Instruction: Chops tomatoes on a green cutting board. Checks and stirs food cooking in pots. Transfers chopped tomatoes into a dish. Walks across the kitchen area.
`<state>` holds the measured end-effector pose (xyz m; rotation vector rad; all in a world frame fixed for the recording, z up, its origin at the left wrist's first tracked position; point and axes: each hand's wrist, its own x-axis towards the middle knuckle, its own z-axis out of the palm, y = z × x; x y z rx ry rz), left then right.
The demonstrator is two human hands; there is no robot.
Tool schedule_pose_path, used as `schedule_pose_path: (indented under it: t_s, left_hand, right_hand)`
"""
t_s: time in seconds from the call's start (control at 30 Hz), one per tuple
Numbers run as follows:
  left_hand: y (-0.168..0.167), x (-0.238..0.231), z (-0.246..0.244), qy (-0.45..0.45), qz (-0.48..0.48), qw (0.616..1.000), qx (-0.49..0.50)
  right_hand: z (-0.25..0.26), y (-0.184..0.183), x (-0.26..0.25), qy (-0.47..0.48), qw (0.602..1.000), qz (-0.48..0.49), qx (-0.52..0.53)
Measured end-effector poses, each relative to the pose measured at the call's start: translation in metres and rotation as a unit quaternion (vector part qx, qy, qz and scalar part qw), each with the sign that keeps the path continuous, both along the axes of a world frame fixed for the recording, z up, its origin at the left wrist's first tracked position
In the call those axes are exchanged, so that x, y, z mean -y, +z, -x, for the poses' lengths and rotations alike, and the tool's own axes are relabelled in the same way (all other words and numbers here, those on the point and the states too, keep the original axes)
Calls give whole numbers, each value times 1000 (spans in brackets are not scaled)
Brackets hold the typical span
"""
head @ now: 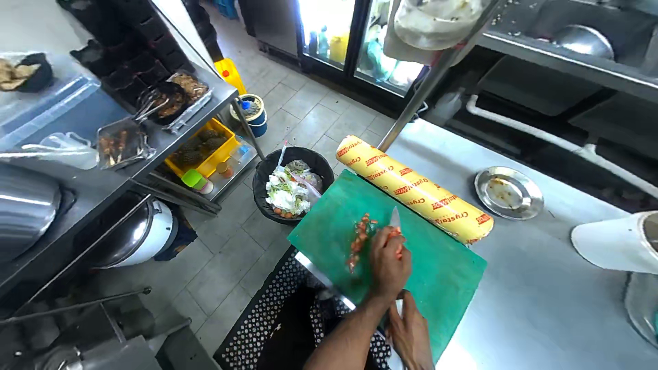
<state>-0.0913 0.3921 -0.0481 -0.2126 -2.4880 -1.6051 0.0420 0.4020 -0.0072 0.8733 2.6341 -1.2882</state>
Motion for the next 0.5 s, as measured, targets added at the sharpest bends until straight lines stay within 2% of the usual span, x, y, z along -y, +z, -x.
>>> schedule_pose_path:
  t_s: [0.27,0.5]
  left_hand:
    - [42,-28,-14,35,-37,998,-38]
    - [62,7,-22,114,-42,991,-55]
  right_hand:
    - [-14,30,-41,49,997,20,-49]
    - [-20,49,-29,144,988,0,-60]
